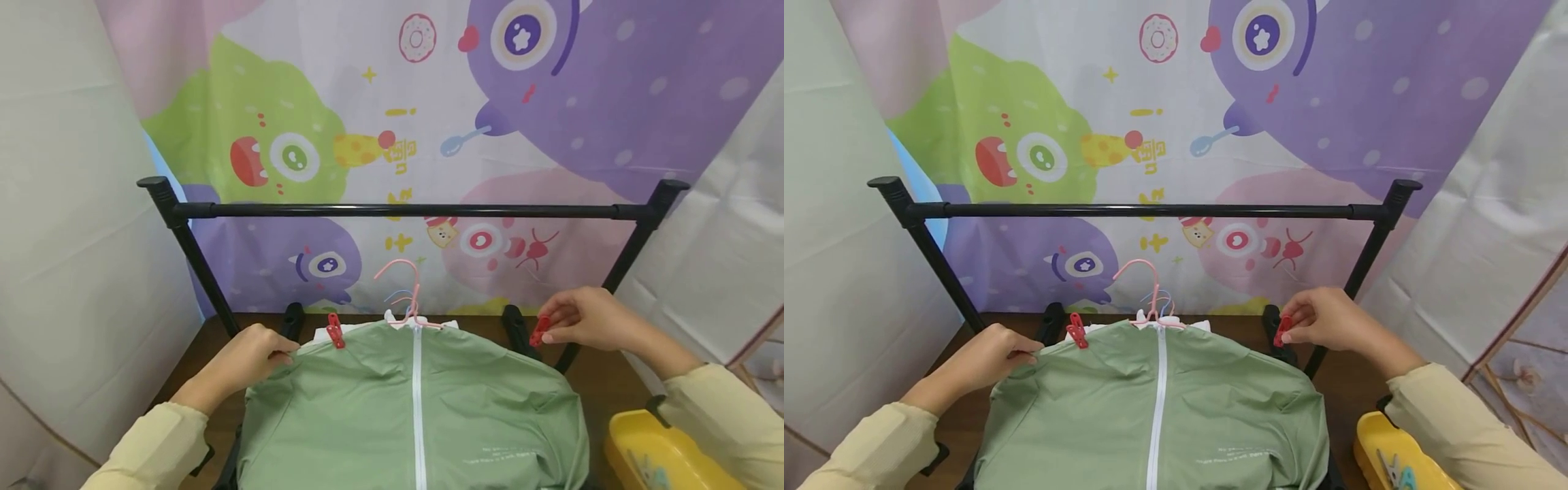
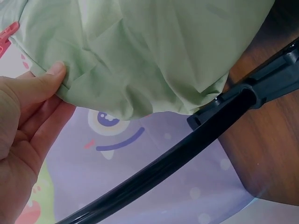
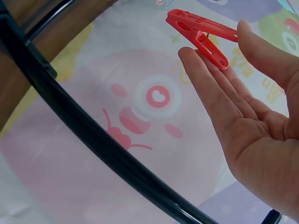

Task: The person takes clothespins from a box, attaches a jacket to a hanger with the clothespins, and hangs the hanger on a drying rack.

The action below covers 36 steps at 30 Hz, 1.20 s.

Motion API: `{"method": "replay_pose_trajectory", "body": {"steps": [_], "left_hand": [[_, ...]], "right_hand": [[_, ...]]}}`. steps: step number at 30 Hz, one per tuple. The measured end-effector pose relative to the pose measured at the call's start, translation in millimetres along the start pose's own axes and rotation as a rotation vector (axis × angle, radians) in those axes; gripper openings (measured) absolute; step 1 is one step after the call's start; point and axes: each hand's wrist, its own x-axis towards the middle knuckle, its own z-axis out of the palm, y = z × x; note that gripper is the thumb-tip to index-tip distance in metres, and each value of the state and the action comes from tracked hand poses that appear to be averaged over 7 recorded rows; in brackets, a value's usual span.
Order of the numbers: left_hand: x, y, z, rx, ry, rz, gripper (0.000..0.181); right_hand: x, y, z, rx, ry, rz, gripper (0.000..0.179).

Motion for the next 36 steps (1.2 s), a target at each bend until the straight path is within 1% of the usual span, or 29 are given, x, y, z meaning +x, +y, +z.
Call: {"method": "replay_pose_trajectory", "body": {"steps": [5, 9, 12, 16, 22, 23, 25, 30, 33, 36], "left_hand": [[-0.6, -0.8, -0.5, 0.001, -0.01, -0.007, 0.022], [-1.2, -0.3, 1.1, -0.002, -0.014, -0.009, 0.022], [-2.7, 0.3, 3.0, -0.007, -0.019, -0.024, 0.022], [-5.0, 1.1, 4.9, -0.017, -0.016, -0.049, 0.022], [-3.4, 2.5, 3.5, -0.006, 0.004, -0.045, 0.022], [-3.4, 3.0, 3.4, 0.005, 0.006, -0.04, 0.022], [-3.5, 3.8, 3.5, 0.02, 0.008, -0.039, 0.022], [-5.2, 5.7, 3.7, 0.036, 0.024, -0.028, 0.022], [-5.7, 6.0, 3.3, 0.028, 0.028, -0.028, 0.022], [-6.4, 5.8, 3.6, 0.023, 0.024, -0.032, 0.022]], "right_hand": [[2.1, -4, -1, 0.001, 0.01, -0.02, 0.034], [2.4, -6, -2, 0.026, 0.016, -0.034, 0.033], [2.7, -9, -1, 0.058, 0.018, -0.043, 0.033], [3.3, -13, 2, 0.074, 0.036, -0.044, 0.035], [5.3, -18, 5, 0.044, 0.078, -0.039, 0.035], [5.6, -20, 6, 0.032, 0.094, -0.046, 0.034], [6.3, -22, 8, 0.02, 0.15, -0.054, 0.032], [8.2, -27, 14, 0.04, 0.332, -0.087, 0.027], [8.4, -29, 15, 0.039, 0.381, -0.114, 0.026], [7.2, -30, 16, 0.064, 0.368, -0.107, 0.025]]}}
